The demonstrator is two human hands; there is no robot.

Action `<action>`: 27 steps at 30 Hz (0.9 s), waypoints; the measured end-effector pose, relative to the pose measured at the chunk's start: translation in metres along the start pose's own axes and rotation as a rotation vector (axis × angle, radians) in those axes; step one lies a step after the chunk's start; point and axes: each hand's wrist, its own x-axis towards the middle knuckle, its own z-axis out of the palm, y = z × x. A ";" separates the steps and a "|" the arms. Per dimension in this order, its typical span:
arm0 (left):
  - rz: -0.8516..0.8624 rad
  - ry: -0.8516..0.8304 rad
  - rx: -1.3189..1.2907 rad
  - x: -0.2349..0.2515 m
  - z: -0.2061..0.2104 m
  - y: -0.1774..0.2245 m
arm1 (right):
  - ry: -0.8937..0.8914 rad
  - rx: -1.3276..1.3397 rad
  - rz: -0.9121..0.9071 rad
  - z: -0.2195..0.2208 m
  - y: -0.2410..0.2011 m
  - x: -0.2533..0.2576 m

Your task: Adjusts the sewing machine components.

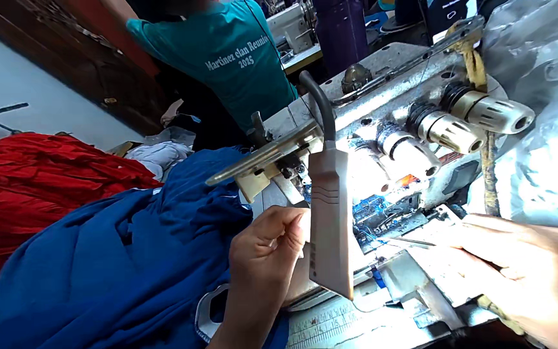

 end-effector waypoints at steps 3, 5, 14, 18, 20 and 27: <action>-0.108 -0.013 0.022 -0.001 0.006 -0.005 | 0.066 -0.073 -0.055 0.013 0.002 0.004; -0.186 -0.021 -0.036 -0.003 0.005 -0.009 | 0.077 -0.091 -0.054 0.022 0.002 0.006; -0.291 -0.036 -0.297 0.001 -0.001 -0.013 | 0.037 -0.017 -0.011 0.044 -0.002 0.010; -0.288 -0.050 -0.249 0.002 -0.002 -0.009 | 0.034 0.005 0.011 0.046 -0.001 0.011; -0.286 -0.044 -0.229 0.003 -0.001 -0.007 | 0.024 0.009 0.010 0.046 -0.001 0.012; -0.256 -0.079 -0.225 0.003 -0.002 -0.008 | 0.020 0.015 -0.012 0.047 0.001 0.013</action>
